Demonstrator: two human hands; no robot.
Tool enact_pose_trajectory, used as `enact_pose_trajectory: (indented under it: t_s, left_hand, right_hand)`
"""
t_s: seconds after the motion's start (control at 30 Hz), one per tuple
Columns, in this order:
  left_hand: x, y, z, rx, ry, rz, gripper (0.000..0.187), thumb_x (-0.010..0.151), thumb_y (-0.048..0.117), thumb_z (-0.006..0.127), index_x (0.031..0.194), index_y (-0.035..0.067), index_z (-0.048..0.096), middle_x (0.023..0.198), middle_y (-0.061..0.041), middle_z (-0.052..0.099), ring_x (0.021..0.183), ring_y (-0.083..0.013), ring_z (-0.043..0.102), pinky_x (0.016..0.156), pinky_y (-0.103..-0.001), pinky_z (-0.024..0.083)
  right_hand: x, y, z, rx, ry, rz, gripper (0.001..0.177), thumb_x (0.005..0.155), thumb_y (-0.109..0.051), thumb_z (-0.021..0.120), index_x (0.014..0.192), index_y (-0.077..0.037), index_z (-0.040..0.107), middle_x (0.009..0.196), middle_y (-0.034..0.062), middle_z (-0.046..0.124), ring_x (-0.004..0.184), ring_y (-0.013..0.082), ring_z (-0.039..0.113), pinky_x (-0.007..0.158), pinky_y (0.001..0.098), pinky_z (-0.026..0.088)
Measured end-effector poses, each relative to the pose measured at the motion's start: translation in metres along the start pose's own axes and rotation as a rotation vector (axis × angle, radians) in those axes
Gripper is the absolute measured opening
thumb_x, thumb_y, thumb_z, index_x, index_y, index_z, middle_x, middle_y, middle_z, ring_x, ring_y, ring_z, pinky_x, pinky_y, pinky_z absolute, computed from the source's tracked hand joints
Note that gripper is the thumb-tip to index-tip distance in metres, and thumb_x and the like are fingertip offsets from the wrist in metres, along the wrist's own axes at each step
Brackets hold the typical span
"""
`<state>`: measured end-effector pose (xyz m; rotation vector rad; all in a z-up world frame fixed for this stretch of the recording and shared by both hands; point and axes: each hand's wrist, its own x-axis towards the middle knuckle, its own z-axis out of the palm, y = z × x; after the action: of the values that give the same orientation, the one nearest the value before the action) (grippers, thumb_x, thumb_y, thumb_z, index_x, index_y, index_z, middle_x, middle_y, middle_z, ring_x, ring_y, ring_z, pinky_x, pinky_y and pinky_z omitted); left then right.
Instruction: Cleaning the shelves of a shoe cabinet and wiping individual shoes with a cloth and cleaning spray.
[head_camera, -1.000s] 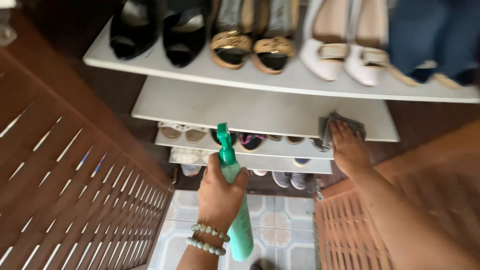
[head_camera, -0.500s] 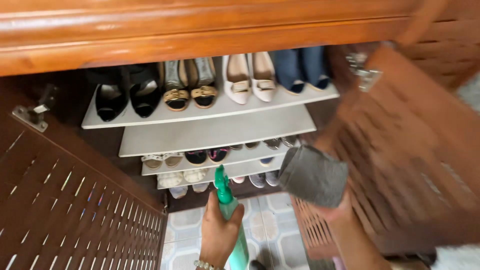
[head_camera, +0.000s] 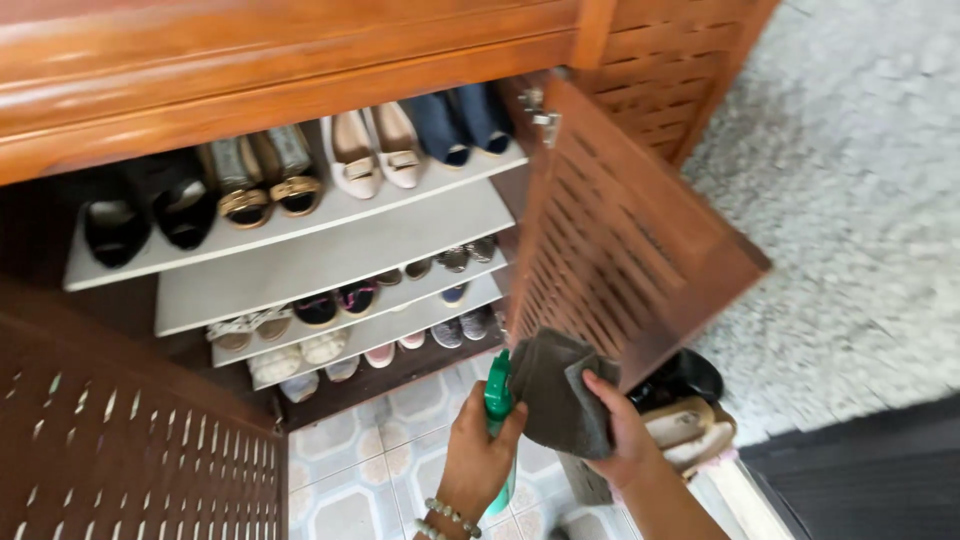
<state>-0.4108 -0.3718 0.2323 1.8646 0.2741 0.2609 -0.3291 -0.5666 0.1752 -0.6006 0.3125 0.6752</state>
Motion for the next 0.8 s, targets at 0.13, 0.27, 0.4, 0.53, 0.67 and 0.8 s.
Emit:
enact_pose_trajectory:
  t_s: [0.13,0.27,0.4,0.53,0.67,0.8]
  left_hand:
    - [-0.011,-0.002,0.028,0.017,-0.102,-0.017,0.041,0.089,0.029,0.072,0.115,0.001,0.057,0.097,-0.022,0.069,0.09,-0.0403,0.068,0.078,-0.046,0.053]
    - [-0.021,-0.019,0.07,0.068,-0.196,-0.024,0.035,0.089,0.016,0.067,0.117,0.0,0.053,0.107,-0.025,0.063,0.099,-0.046,0.064,0.083,-0.049,0.052]
    - [-0.036,-0.023,0.132,0.064,-0.249,0.002,0.043,0.085,0.002,0.058,0.126,0.0,0.046,0.12,-0.027,0.056,0.105,-0.0506,0.06,0.086,-0.052,0.052]
    - [-0.05,0.004,0.198,0.095,-0.407,-0.111,0.047,0.088,0.001,0.053,0.132,0.0,0.04,0.131,-0.026,0.048,0.11,-0.0491,0.059,0.09,-0.05,0.054]
    - [-0.06,-0.014,0.284,0.192,-0.567,0.069,0.051,0.087,0.0,0.055,0.135,-0.005,0.038,0.134,-0.028,0.042,0.119,-0.0483,0.055,0.094,-0.046,0.055]
    - [-0.072,-0.036,0.362,0.245,-0.656,0.27,0.05,0.086,-0.002,0.059,0.132,-0.008,0.041,0.132,-0.03,0.042,0.123,-0.0502,0.05,0.097,-0.047,0.053]
  right_hand:
    - [-0.012,0.004,-0.033,-0.172,0.094,-0.047,0.053,0.086,-0.034,0.069,0.131,-0.005,0.065,0.121,0.0155,0.074,0.106,0.0303,0.072,0.097,0.0461,0.056]
    - [-0.035,0.008,-0.047,-0.602,0.107,-0.19,0.063,0.086,-0.035,0.074,0.14,-0.007,0.055,0.127,0.0058,0.067,0.113,0.0203,0.063,0.101,0.0372,0.05]
    - [-0.059,-0.002,-0.066,-0.846,0.028,-0.312,0.077,0.081,-0.032,0.079,0.147,-0.012,0.044,0.132,-0.0007,0.061,0.121,0.0131,0.056,0.103,0.0298,0.046]
    - [-0.082,-0.029,-0.124,-0.767,0.181,-0.362,0.069,0.082,-0.028,0.081,0.14,-0.008,0.051,0.122,0.0022,0.064,0.112,0.0134,0.058,0.096,0.0304,0.05]
    - [-0.104,-0.062,-0.195,-0.624,0.393,-0.382,0.046,0.088,-0.028,0.078,0.125,-0.005,0.064,0.097,0.0009,0.066,0.082,0.009,0.057,0.069,0.0256,0.047]
    - [-0.128,-0.102,-0.248,-0.544,0.533,-0.386,0.033,0.089,-0.027,0.076,0.111,-0.004,0.068,0.071,0.0011,0.06,0.052,0.0093,0.047,0.043,0.026,0.034]
